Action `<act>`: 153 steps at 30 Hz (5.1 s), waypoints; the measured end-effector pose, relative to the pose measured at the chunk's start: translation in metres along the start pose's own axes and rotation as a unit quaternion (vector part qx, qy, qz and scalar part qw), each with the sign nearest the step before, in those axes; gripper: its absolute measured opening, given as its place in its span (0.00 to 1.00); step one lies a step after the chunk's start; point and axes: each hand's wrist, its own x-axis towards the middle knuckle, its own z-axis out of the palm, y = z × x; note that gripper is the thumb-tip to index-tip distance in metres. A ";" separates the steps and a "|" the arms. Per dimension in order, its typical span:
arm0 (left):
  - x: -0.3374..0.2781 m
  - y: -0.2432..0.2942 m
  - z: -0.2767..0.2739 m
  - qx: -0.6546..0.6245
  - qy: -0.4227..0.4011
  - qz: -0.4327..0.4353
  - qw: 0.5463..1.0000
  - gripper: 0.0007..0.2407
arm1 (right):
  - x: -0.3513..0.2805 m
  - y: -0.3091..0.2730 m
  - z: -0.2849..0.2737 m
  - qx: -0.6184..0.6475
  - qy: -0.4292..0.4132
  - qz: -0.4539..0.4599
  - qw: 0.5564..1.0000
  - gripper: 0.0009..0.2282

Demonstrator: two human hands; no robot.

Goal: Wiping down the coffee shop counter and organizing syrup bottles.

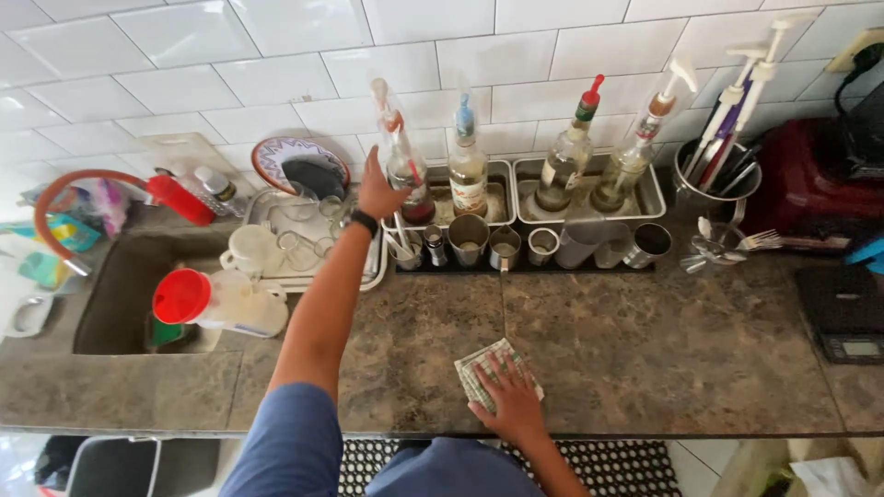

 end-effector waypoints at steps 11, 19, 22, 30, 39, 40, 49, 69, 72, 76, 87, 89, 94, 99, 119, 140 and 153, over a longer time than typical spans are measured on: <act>0.023 0.013 -0.010 0.002 -0.053 0.062 0.997 0.39 | -0.038 0.111 -0.013 -0.121 0.178 0.088 0.973 0.34; 0.029 0.015 0.027 -0.018 0.022 0.008 1.000 0.40 | -0.022 0.099 -0.006 -0.111 0.217 0.157 0.957 0.34; 0.029 0.022 0.015 -0.049 -0.040 0.018 0.998 0.48 | -0.021 0.094 -0.009 -0.108 0.218 0.176 0.954 0.33; 0.025 0.033 0.003 0.023 0.033 -0.068 0.997 0.48 | -0.018 0.079 -0.021 -0.118 0.284 0.162 0.938 0.30; 0.019 0.042 0.028 0.020 0.051 -0.054 0.997 0.50 | -0.009 0.080 -0.010 -0.149 0.250 0.230 0.929 0.32; 0.016 0.052 0.012 0.024 0.050 -0.054 0.997 0.50 | -0.013 0.075 -0.008 -0.145 0.249 0.230 0.929 0.32; -0.010 0.118 -0.029 0.164 -0.131 0.006 0.978 0.34 | -0.075 0.135 -0.004 -0.183 0.086 0.136 0.970 0.37; -0.003 0.088 0.047 0.038 -0.080 -0.031 0.996 0.34 | -0.029 0.198 -0.045 -0.061 0.304 0.250 0.917 0.32; -0.018 0.095 0.023 -0.008 -0.064 0.054 0.996 0.38 | -0.030 0.199 -0.048 -0.074 0.259 0.277 0.922 0.36; -0.021 0.098 0.023 0.014 -0.081 0.006 0.997 0.39 | -0.028 0.199 -0.047 -0.080 0.300 0.247 0.918 0.34; -0.034 0.109 0.035 0.069 -0.044 -0.019 0.996 0.46 | -0.029 0.192 -0.055 -0.144 0.334 0.219 0.905 0.33; -0.035 0.112 0.031 0.060 -0.044 -0.021 0.997 0.45 | -0.029 0.192 -0.056 -0.125 0.322 0.230 0.910 0.33; -0.032 0.115 0.032 0.056 -0.027 -0.024 0.998 0.45 | -0.027 0.197 -0.051 -0.080 0.286 0.261 0.918 0.34; -0.034 0.118 0.033 0.080 -0.007 0.000 0.997 0.44 | -0.027 0.197 -0.050 -0.092 0.302 0.254 0.914 0.34; -0.011 0.149 0.086 -0.008 -0.108 0.018 0.994 0.45 | -0.022 0.200 -0.044 -0.157 0.360 0.242 0.887 0.30; 0.063 0.244 0.199 0.182 -0.138 0.166 0.959 0.43 | -0.023 0.195 -0.053 -0.087 0.338 0.262 0.900 0.32; 0.064 0.253 0.218 -0.007 -0.193 0.090 0.977 0.45 | -0.021 0.193 -0.050 -0.084 0.334 0.295 0.891 0.30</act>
